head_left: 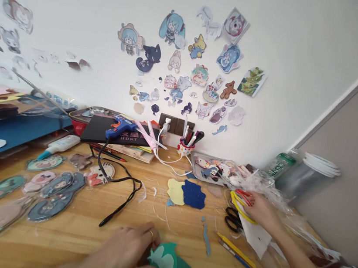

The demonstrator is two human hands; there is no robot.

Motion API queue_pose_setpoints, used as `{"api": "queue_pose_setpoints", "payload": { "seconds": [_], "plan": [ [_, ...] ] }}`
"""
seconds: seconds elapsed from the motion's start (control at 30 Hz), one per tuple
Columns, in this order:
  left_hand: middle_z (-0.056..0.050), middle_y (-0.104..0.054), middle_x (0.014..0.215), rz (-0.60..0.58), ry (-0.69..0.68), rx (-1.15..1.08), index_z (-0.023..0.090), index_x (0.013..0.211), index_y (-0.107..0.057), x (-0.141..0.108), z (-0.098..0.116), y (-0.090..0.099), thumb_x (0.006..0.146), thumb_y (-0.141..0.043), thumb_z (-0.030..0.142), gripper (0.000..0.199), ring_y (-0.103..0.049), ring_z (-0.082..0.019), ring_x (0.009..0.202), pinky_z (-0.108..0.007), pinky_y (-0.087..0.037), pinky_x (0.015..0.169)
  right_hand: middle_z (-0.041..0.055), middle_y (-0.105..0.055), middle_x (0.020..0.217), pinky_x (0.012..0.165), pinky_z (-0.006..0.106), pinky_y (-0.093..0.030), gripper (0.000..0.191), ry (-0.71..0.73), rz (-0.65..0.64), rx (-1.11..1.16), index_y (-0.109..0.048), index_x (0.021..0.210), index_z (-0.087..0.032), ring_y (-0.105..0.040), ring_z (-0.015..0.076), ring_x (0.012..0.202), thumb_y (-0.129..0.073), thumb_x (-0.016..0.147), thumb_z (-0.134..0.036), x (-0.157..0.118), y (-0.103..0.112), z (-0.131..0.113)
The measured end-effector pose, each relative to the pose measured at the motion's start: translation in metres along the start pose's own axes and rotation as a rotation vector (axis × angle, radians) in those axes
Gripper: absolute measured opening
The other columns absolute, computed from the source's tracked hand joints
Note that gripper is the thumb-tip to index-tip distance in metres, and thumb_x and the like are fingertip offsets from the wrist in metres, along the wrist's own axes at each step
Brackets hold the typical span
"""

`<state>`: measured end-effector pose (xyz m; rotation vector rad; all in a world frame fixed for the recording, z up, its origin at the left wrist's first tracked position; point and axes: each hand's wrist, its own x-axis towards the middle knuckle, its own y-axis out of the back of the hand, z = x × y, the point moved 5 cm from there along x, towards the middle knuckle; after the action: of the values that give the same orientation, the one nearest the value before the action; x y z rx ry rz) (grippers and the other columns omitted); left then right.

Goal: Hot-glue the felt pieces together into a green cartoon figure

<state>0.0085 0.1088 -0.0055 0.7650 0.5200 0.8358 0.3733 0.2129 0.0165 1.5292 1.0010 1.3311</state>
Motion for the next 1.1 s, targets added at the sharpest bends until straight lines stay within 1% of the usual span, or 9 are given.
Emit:
{"api": "queue_pose_setpoints", "payload": {
  "seconds": [0.13,0.2,0.27,0.33,0.43,0.6,0.77,0.9,1.1],
  "plan": [
    [-0.008,-0.057,0.102,0.125,-0.135,0.208,0.018,0.095,-0.057,0.006,0.01,0.016,0.085,-0.039,0.05,0.038,-0.058,-0.023,0.084,-0.03,-0.043,0.071,0.0072,-0.054,0.113,0.088,0.045,-0.039,0.028,0.144,-0.01,0.064,-0.053,0.109,-0.017,-0.051,0.0217,0.103,-0.049,0.086,-0.034,-0.014,0.012,-0.064],
    [-0.009,-0.058,0.104,0.186,-0.176,0.222,0.018,0.096,-0.057,0.019,0.017,0.024,0.085,-0.042,0.045,0.033,-0.054,-0.026,0.096,-0.034,-0.042,0.08,0.008,-0.055,0.114,0.09,0.041,-0.038,0.036,0.257,-0.072,0.147,-0.051,0.112,-0.017,-0.049,0.0211,0.106,-0.051,0.083,-0.039,-0.023,0.007,-0.105],
    [-0.011,-0.056,0.113,0.243,-0.191,0.201,0.017,0.102,-0.056,0.039,0.023,0.029,0.082,-0.05,0.038,0.03,-0.046,-0.029,0.11,-0.04,-0.037,0.091,0.009,-0.053,0.12,0.093,0.041,-0.036,0.056,0.34,-0.13,0.222,-0.048,0.117,-0.016,-0.045,0.0247,0.113,-0.062,0.073,-0.047,-0.029,-0.003,-0.138],
    [-0.015,-0.045,0.129,0.272,-0.162,0.195,0.015,0.117,-0.048,0.063,0.022,0.03,0.077,-0.058,0.036,0.046,-0.032,-0.031,0.124,-0.044,-0.029,0.099,0.0085,-0.053,0.119,0.089,0.045,-0.039,0.051,0.368,-0.185,0.29,-0.049,0.117,-0.017,-0.048,0.0247,0.109,-0.06,0.076,-0.044,-0.031,-0.013,-0.156],
    [-0.022,-0.039,0.132,0.282,-0.099,0.163,0.008,0.124,-0.041,0.097,0.011,0.026,0.068,-0.068,0.034,0.068,-0.028,-0.037,0.125,-0.05,-0.027,0.099,0.0066,-0.056,0.111,0.083,0.045,-0.043,0.035,0.318,-0.214,0.393,-0.052,0.111,-0.017,-0.055,0.0212,0.097,-0.054,0.083,-0.037,-0.023,-0.016,-0.155],
    [-0.01,-0.052,0.118,0.249,-0.072,0.054,0.016,0.107,-0.055,0.117,-0.009,0.018,0.081,-0.057,0.03,0.029,-0.049,-0.025,0.108,-0.046,-0.038,0.092,0.0046,-0.058,0.104,0.076,0.039,-0.048,0.025,0.07,-0.114,0.633,-0.056,0.102,-0.016,-0.057,0.0178,0.088,-0.051,0.085,-0.034,-0.004,0.003,-0.111],
    [-0.006,-0.057,0.103,0.351,-0.024,-0.182,0.015,0.101,-0.056,0.112,-0.012,0.039,0.086,-0.051,0.031,0.022,-0.056,-0.019,0.091,-0.039,-0.047,0.08,0.0043,-0.059,0.099,0.069,0.035,-0.05,0.027,-0.114,-0.003,1.059,-0.054,0.104,-0.015,-0.059,0.016,0.081,-0.049,0.086,-0.035,-0.001,0.018,-0.086],
    [-0.005,-0.06,0.092,0.508,-0.013,-0.492,0.013,0.097,-0.056,0.11,-0.003,0.067,0.088,-0.045,0.036,0.027,-0.059,-0.016,0.08,-0.035,-0.049,0.072,0.0029,-0.062,0.09,0.065,0.032,-0.051,0.025,-0.161,0.038,1.377,-0.056,0.099,-0.014,-0.061,0.0138,0.074,-0.051,0.085,-0.035,-0.003,0.03,-0.095],
    [-0.004,-0.064,0.073,0.541,-0.059,-0.974,0.01,0.091,-0.058,0.108,0.008,0.081,0.083,-0.049,0.045,0.037,-0.061,-0.012,0.062,-0.022,-0.05,0.058,-0.0001,-0.068,0.076,0.06,0.029,-0.053,0.024,-0.178,0.039,1.601,-0.062,0.084,-0.018,-0.064,0.0166,0.069,-0.067,0.07,-0.038,-0.01,0.045,-0.123]
  ]
}}
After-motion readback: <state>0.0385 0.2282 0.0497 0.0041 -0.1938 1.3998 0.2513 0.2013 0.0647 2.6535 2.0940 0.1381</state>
